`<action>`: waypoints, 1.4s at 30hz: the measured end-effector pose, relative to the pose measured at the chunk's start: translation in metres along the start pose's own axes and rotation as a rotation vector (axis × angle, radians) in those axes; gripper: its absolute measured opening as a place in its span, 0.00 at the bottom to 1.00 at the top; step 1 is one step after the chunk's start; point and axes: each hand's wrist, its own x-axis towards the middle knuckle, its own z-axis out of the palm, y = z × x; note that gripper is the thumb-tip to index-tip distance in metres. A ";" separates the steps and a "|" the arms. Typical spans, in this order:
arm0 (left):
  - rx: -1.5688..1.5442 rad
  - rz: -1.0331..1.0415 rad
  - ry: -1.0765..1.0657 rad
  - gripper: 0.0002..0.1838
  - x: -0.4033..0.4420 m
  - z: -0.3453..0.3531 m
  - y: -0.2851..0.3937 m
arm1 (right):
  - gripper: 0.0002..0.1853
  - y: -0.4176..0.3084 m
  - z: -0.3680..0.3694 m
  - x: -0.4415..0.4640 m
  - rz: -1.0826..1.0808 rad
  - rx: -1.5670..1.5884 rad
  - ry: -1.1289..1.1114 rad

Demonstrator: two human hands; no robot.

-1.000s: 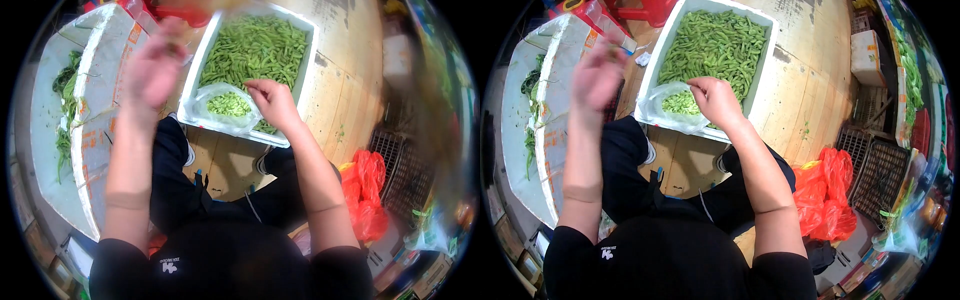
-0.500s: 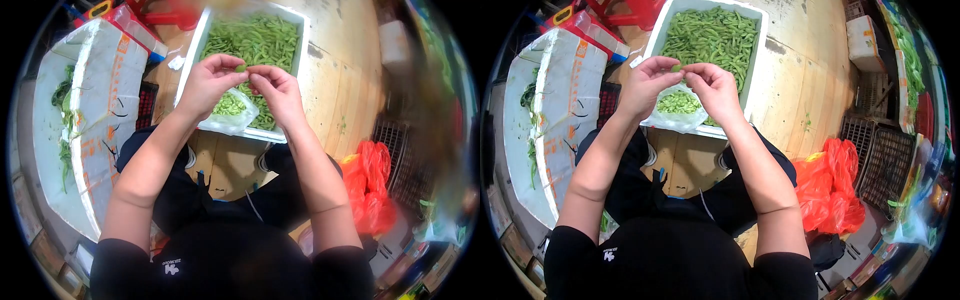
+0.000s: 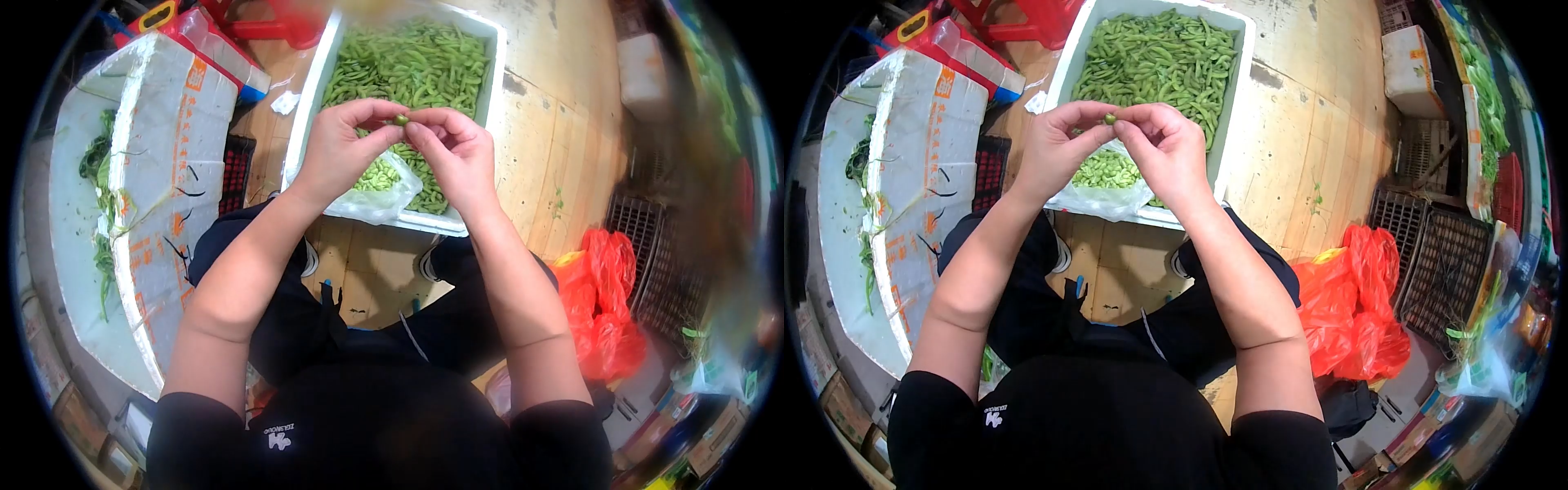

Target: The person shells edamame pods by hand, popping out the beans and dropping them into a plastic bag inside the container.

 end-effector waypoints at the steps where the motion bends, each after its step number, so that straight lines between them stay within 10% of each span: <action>1: 0.002 -0.010 0.007 0.13 0.000 0.000 0.001 | 0.06 -0.003 0.001 -0.001 -0.007 -0.019 0.006; 42: 0.509 0.399 0.024 0.07 -0.010 0.005 0.008 | 0.02 -0.003 -0.004 -0.006 -0.124 -0.139 -0.008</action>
